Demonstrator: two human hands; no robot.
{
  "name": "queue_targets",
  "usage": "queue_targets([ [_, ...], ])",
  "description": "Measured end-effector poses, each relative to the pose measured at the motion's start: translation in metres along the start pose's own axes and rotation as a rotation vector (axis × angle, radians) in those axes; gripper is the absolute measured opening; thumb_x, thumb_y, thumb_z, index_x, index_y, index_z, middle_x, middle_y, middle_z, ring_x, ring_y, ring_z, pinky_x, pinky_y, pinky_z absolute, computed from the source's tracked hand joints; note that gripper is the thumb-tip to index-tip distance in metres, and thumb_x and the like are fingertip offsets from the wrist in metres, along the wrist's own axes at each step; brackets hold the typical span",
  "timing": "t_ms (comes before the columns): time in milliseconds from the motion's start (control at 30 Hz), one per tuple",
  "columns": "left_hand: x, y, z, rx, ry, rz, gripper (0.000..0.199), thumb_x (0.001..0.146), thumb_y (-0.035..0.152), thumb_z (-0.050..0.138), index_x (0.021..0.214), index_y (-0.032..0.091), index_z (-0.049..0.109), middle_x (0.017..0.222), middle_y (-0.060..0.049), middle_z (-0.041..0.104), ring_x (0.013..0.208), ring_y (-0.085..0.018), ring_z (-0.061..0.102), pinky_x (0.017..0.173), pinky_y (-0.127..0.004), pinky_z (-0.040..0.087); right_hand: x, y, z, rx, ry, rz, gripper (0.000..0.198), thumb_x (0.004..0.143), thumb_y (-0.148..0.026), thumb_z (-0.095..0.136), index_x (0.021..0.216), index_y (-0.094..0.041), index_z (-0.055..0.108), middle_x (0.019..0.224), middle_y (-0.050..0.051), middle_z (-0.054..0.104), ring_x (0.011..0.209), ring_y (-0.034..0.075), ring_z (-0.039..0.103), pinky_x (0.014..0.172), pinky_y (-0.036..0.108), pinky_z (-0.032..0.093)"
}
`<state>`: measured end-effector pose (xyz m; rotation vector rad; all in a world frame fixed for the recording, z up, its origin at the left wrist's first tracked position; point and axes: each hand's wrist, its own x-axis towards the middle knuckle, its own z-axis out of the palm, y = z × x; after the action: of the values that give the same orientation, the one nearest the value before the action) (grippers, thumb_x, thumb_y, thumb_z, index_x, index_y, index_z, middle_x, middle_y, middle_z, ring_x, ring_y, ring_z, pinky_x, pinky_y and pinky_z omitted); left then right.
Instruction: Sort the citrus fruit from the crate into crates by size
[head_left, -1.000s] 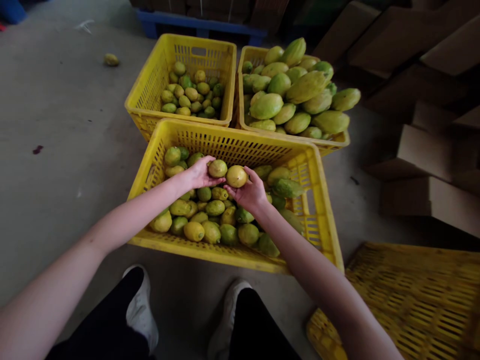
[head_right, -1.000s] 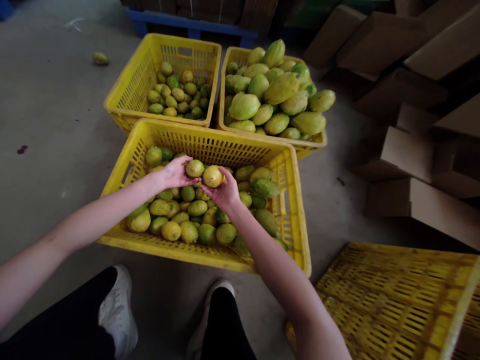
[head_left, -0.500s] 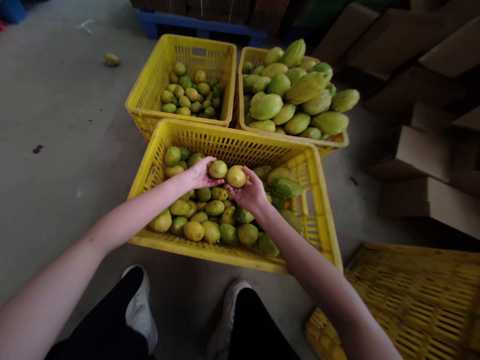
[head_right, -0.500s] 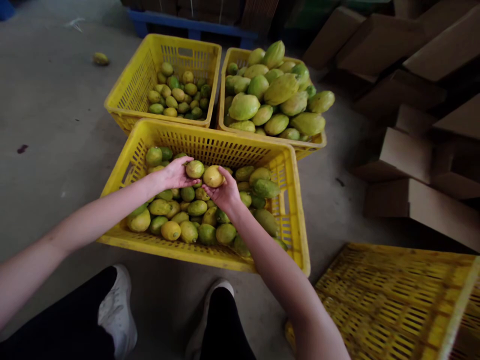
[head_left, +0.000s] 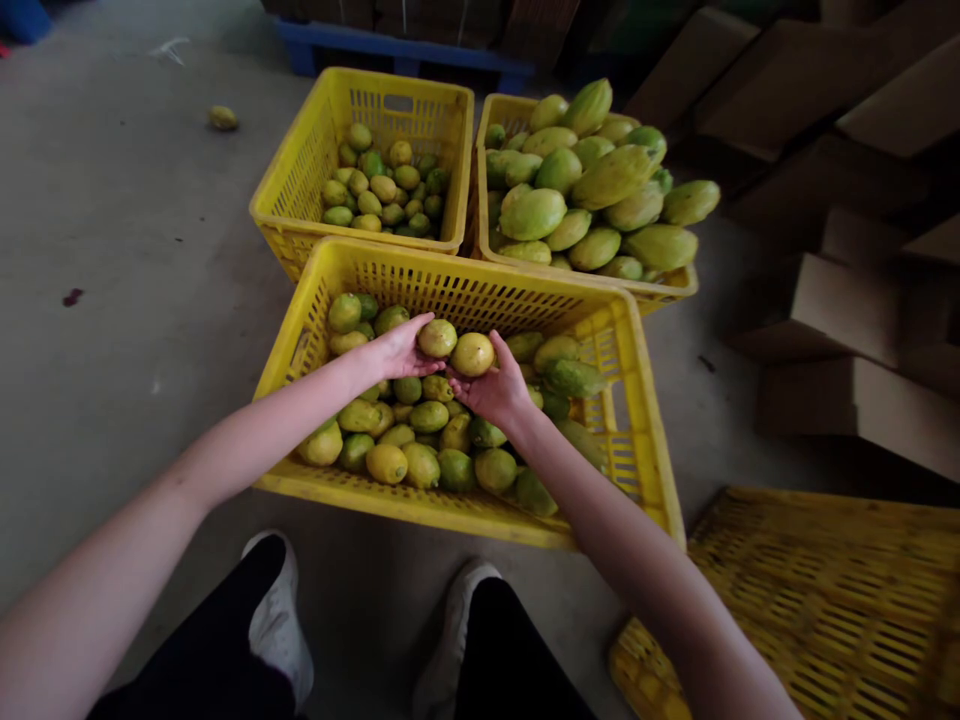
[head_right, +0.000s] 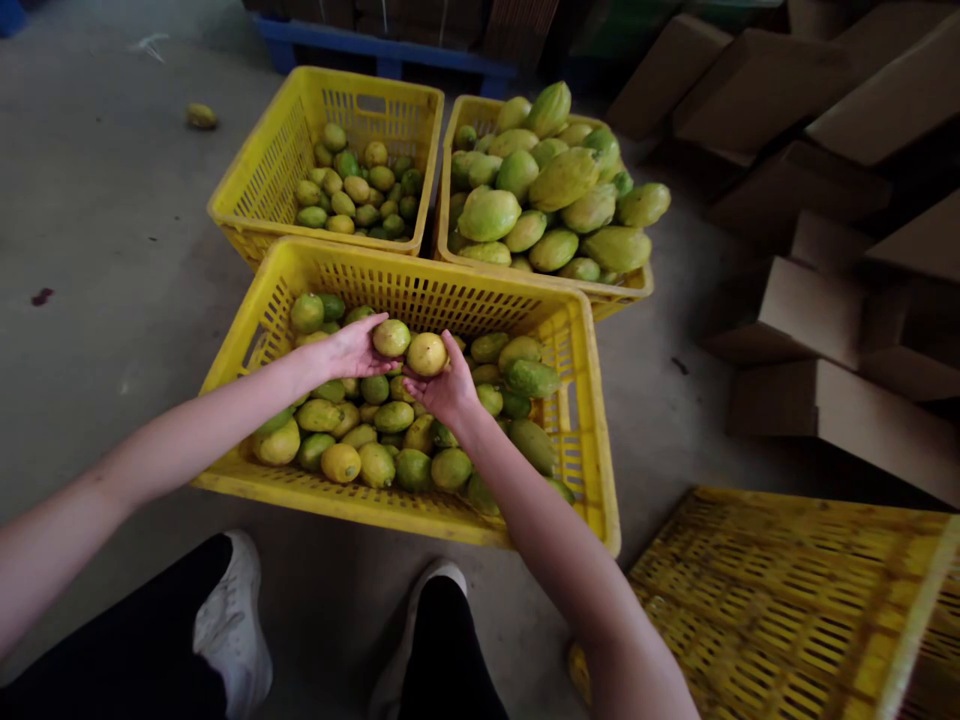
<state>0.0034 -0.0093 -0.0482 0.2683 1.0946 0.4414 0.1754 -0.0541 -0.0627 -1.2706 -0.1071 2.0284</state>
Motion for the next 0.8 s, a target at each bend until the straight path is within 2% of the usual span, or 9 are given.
queue_targets([
  [233, 0.0063, -0.0003, -0.0058, 0.006, 0.003, 0.005, 0.038, 0.094, 0.056, 0.059, 0.099, 0.019, 0.066, 0.075, -0.007, 0.066, 0.058, -0.017, 0.063, 0.050, -0.024, 0.053, 0.0030, 0.0009, -0.0027, -0.037, -0.005, 0.004, 0.055, 0.094, -0.067, 0.042, 0.098, -0.019, 0.068, 0.068, 0.010, 0.072, 0.054, 0.022, 0.064, 0.048, 0.032, 0.055],
  [533, 0.0018, -0.0031, 0.0018, 0.015, 0.067, 0.048, 0.039, 0.100, 0.052, 0.053, 0.090, 0.016, 0.064, 0.073, -0.005, 0.064, 0.062, -0.014, 0.057, 0.055, -0.024, 0.050, -0.0049, 0.0000, 0.0042, -0.059, 0.038, -0.023, 0.041, 0.096, -0.053, 0.045, 0.095, -0.018, 0.066, 0.063, 0.008, 0.069, 0.051, 0.020, 0.062, 0.047, 0.030, 0.053],
  [700, 0.0020, -0.0052, 0.0003, 0.041, 0.046, 0.143, 0.025, 0.095, 0.043, 0.065, 0.092, 0.017, 0.064, 0.080, -0.006, 0.067, 0.073, -0.018, 0.060, 0.066, -0.029, 0.052, -0.0035, -0.0015, -0.0004, -0.057, 0.030, -0.078, 0.020, 0.089, -0.039, 0.055, 0.097, -0.022, 0.062, 0.066, 0.003, 0.069, 0.055, 0.020, 0.064, 0.048, 0.031, 0.056],
  [800, -0.0026, -0.0049, 0.0018, 0.131, 0.043, 0.250, 0.015, 0.092, 0.034, 0.068, 0.093, 0.019, 0.064, 0.087, -0.005, 0.068, 0.079, -0.018, 0.062, 0.068, -0.028, 0.051, 0.0020, -0.0016, -0.0048, -0.074, 0.043, -0.175, 0.021, 0.084, -0.038, 0.064, 0.099, -0.025, 0.058, 0.076, 0.001, 0.072, 0.060, 0.020, 0.067, 0.050, 0.031, 0.057],
])
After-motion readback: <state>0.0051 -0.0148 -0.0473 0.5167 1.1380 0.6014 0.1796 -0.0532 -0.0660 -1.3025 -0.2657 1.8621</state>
